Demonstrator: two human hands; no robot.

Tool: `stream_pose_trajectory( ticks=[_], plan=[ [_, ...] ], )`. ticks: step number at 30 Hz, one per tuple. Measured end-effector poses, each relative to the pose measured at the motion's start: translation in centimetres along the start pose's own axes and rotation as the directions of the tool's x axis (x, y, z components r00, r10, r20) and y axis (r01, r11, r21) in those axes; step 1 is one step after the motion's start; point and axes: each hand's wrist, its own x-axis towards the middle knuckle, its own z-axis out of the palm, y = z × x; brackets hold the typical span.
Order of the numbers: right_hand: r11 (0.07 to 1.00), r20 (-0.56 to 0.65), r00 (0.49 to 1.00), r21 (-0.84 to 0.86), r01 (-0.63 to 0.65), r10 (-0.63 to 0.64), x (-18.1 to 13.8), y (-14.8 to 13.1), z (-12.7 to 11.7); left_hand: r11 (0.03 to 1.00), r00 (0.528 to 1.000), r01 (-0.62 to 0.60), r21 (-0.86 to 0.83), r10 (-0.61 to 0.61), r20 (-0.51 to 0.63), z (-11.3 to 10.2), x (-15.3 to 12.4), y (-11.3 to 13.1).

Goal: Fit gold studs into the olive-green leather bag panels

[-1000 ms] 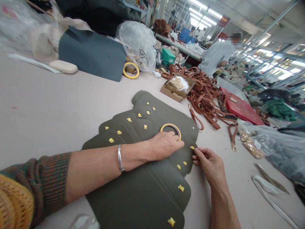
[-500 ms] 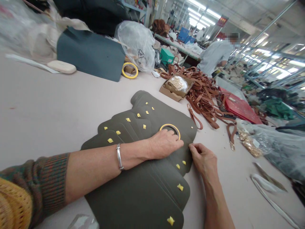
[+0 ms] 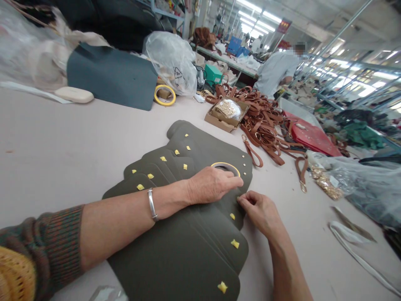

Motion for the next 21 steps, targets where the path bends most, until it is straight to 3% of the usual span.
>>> stream_pose_trajectory(
  ticks=[3, 6, 11, 21],
  plan=[
    [0.984, -0.044, 0.999, 0.177, 0.010, -0.002, 0.0, 0.7, 0.2, 0.997, 0.999, 0.052, 0.050, -0.051, -0.010, 0.2, 0.0, -0.1],
    [0.949, -0.161, 0.985, 0.314, -0.015, 0.069, 0.0, 1.4, 0.6, 0.987, 0.991, 0.126, 0.104, -0.129, 0.029, 0.2, 0.1, -0.3],
    [0.980, -0.316, 0.944, 0.197, -0.027, 0.090, 0.9, 1.4, 1.3, 0.981, 0.978, 0.172, 0.094, -0.182, 0.107, 0.2, 0.2, -0.5],
    [0.994, -0.323, 0.942, 0.083, -0.065, 0.089, 1.3, 1.2, 1.4, 0.982, 0.967, 0.158, 0.108, -0.176, 0.182, -0.7, -0.1, -1.0]
  ],
)
